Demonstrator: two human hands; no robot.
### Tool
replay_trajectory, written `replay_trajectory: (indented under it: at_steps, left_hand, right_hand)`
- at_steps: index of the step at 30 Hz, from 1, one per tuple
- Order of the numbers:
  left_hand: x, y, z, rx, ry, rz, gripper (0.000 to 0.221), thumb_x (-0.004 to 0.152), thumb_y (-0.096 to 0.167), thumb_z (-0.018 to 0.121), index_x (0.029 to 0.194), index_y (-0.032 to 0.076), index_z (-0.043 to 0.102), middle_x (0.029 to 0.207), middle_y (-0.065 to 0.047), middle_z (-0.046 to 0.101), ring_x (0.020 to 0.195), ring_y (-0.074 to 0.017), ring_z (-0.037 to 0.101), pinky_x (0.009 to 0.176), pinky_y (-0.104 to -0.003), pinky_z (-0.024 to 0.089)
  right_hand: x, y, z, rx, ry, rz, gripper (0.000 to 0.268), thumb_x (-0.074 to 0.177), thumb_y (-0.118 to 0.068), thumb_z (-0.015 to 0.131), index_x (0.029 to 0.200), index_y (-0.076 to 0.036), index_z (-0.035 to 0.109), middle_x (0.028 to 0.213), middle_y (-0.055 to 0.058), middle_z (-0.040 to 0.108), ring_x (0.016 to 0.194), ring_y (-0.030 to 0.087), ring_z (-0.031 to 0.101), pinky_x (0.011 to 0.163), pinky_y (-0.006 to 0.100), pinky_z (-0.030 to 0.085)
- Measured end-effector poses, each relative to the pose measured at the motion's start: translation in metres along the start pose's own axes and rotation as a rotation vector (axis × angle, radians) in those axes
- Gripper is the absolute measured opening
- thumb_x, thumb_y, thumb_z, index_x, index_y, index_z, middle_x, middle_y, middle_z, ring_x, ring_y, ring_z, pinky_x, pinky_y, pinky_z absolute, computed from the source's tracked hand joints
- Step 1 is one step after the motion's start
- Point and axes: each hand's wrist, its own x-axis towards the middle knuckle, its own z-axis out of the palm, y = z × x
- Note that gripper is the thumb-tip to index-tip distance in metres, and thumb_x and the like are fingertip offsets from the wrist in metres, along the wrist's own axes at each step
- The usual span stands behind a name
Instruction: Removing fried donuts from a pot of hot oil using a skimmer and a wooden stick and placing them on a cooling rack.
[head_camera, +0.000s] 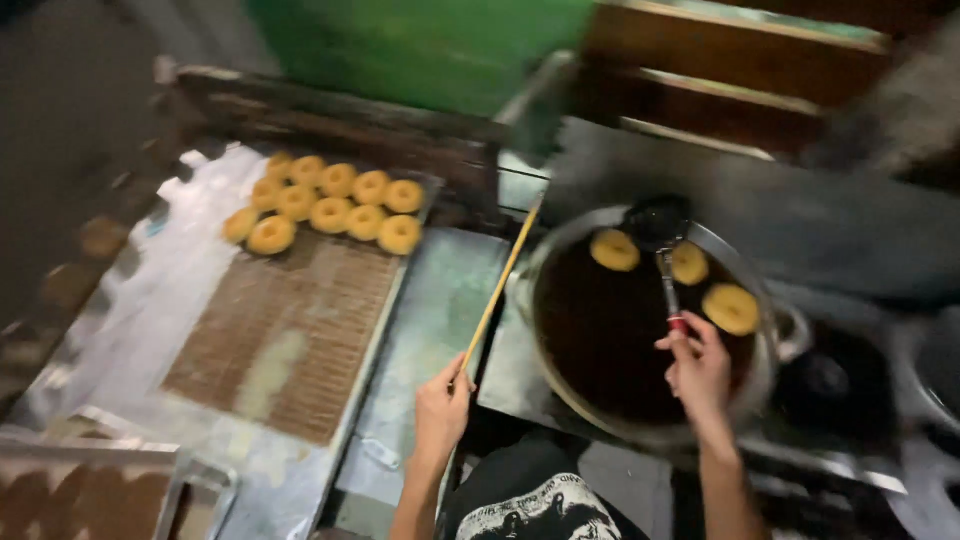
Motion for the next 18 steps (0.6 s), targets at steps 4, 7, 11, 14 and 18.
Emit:
replay_trajectory:
  at_steps: [4,7,11,14,18]
  left_hand:
    - [-0.012,0.014,0.062,0.122,-0.2,0.196,0.039,0.094,0.022,0.055,0.128,0.018,0.075,0.076,0.001,0.078,0.072,-0.0168,0.072,0.078,-0.033,0.055]
    - [-0.039,0.058,0.081,0.336,-0.382,0.094,0.044,0.092,0.028,0.052,0.132,0.028,0.071,0.098,-0.017,0.078,0.096,-0.0346,0.073,0.082,-0.042,0.053]
    - [-0.071,0.088,0.098,0.42,-0.49,0.024,0.046,0.094,0.022,0.048,0.137,0.023,0.066,0.113,-0.015,0.075,0.096,-0.0367,0.071,0.078,-0.046,0.053]
    - [-0.082,0.088,0.106,0.452,-0.5,-0.007,0.046,0.097,0.023,0.047,0.14,0.023,0.064,0.117,-0.015,0.074,0.099,-0.0367,0.07,0.082,-0.046,0.054]
    - [-0.097,0.094,0.106,0.444,-0.47,-0.013,0.049,0.096,0.021,0.047,0.141,0.023,0.064,0.112,-0.017,0.075,0.095,-0.0384,0.071,0.079,-0.047,0.054]
  right_hand:
    - [-0.019,0.022,-0.092,-0.253,0.217,0.074,0.036,0.105,-0.023,0.059,0.141,-0.016,0.062,0.094,0.008,0.075,0.062,0.017,0.058,0.05,0.031,0.043]
    - [-0.021,0.062,-0.134,-0.626,0.273,-0.062,0.043,0.103,-0.028,0.056,0.144,-0.016,0.06,0.113,0.013,0.076,0.108,0.038,0.068,0.097,0.046,0.048]
    - [-0.031,0.093,-0.147,-0.792,0.248,-0.065,0.043,0.102,-0.031,0.053,0.143,-0.021,0.058,0.104,0.025,0.075,0.091,0.055,0.068,0.081,0.059,0.05]
    - [-0.046,0.074,-0.141,-0.654,0.156,0.047,0.043,0.102,-0.028,0.053,0.144,-0.021,0.057,0.112,0.018,0.076,0.101,0.045,0.07,0.09,0.052,0.051]
    - [-0.04,0.1,-0.139,-0.466,0.098,0.105,0.044,0.099,-0.029,0.057,0.142,-0.018,0.061,0.095,0.003,0.081,0.096,0.022,0.074,0.09,0.035,0.051]
